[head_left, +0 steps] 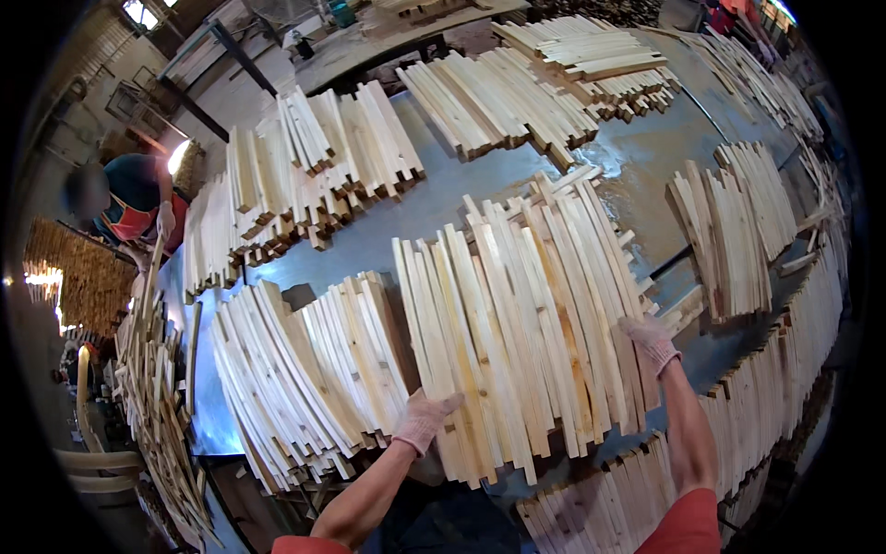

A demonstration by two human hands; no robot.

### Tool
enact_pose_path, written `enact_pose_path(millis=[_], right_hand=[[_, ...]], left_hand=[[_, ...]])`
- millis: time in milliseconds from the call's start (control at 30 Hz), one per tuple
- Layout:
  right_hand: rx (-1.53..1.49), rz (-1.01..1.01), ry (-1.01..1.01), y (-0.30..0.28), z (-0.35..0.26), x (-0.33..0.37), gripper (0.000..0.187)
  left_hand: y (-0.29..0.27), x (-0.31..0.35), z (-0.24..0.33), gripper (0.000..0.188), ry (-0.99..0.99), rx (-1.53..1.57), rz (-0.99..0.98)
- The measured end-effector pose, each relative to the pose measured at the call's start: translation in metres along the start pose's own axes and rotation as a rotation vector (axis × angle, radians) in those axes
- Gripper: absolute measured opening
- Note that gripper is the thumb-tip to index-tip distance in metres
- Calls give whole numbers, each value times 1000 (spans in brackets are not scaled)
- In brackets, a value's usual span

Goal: The person picks up bundles of thin wood slats from a large work table and arranges them into organized rows on a moving conveyor belt.

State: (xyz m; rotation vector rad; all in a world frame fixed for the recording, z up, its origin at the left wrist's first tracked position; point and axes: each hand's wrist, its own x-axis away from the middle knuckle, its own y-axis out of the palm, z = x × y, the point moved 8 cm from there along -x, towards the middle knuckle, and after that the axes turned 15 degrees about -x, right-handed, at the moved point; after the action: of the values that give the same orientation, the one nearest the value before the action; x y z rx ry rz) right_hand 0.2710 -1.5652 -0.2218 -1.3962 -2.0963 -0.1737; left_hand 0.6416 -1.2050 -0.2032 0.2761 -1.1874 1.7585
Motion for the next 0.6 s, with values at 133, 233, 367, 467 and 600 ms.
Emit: enact_pose_path(millis=[133,233,367,467,600], right_hand=[[-66,-91,10,-3,15,-6,54],[-132,-116,53,3,11,-6,62],[-172,-118,70,7,6,5,72],[-218,-118,150,10,-3,22,68],[-281,-119,121,6,11,26,63]], left_hand=[[30,4,-9,41,-131,775,-180],[37,-7,-27,39,-140,780,-164],[34,-10,-34,40,-107,791,-161],[32,-8,-34,42,-172,794,-215],[24,6,-20,44,-178,821,-224]])
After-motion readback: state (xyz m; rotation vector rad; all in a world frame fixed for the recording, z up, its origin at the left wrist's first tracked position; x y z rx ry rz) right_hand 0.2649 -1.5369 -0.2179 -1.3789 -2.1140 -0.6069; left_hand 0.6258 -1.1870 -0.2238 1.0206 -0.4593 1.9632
